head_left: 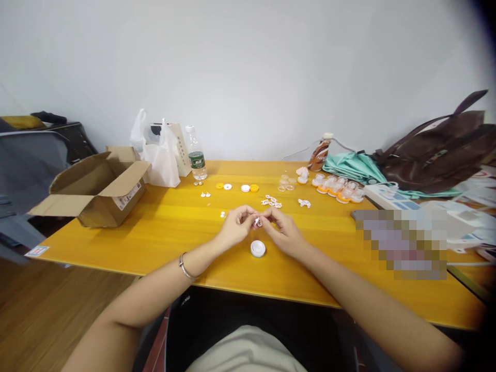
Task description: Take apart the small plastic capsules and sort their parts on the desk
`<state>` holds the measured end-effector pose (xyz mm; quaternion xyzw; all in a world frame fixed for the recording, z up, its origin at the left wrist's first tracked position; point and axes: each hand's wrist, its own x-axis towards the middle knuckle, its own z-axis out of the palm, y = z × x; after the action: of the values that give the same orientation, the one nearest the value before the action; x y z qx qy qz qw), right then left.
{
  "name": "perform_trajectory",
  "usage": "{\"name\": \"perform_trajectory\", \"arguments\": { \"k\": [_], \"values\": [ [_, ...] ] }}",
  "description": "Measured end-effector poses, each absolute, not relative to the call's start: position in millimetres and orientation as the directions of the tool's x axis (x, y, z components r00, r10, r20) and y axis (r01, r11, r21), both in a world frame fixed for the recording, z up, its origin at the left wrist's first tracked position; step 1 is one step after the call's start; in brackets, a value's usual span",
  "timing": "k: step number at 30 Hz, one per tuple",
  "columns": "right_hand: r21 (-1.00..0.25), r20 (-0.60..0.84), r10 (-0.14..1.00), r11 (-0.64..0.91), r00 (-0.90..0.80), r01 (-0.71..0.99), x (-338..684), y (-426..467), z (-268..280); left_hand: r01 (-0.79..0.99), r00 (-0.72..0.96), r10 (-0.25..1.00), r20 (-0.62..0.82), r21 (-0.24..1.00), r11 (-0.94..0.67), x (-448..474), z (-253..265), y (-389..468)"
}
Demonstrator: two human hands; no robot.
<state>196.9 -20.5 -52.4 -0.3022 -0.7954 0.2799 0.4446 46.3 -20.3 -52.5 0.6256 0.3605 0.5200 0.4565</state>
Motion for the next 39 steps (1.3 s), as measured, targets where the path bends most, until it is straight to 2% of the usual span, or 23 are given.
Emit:
{"name": "perform_trajectory", "arguments": {
  "k": [6, 10, 17, 20, 26, 32, 39],
  "values": [
    [-0.766, 0.510, 0.749, 0.619, -0.424, 0.172, 196.4, -14.9, -51.8, -0.066, 0.228, 0.939, 0.257, 0.966, -0.249, 44.8, -55.6, -15.7],
    [-0.757, 0.502, 0.771, 0.611, -0.391, 0.233, 195.8, -11.3, -53.3, 0.006, 0.205, 0.937, 0.282, 0.957, -0.289, 43.7, -58.7, -12.4],
    [-0.811, 0.454, 0.825, 0.539, -0.338, 0.228, 193.8, -6.3, -59.1, 0.062, 0.151, 0.936, 0.319, 0.941, -0.331, 43.6, -59.9, -10.1],
    [-0.793, 0.459, 0.828, 0.545, -0.321, 0.271, 194.0, -7.5, -58.6, 0.072, 0.142, 0.936, 0.323, 0.939, -0.336, 44.2, -59.8, -9.6],
    [-0.671, 0.519, 0.778, 0.628, -0.356, 0.393, 194.7, -13.9, -53.0, 0.101, 0.130, 0.924, 0.360, 0.922, -0.373, 43.5, -62.4, -7.2],
    [-0.768, 0.456, 0.843, 0.535, -0.285, 0.352, 192.1, -10.8, -55.7, 0.165, 0.120, 0.919, 0.375, 0.906, -0.391, 43.5, -68.3, -4.4],
    [-0.733, 0.466, 0.842, 0.540, -0.272, 0.414, 191.4, -13.1, -56.5, 0.269, 0.096, 0.894, 0.438, 0.853, -0.446, 44.4, -71.8, -3.3]
  ]
}}
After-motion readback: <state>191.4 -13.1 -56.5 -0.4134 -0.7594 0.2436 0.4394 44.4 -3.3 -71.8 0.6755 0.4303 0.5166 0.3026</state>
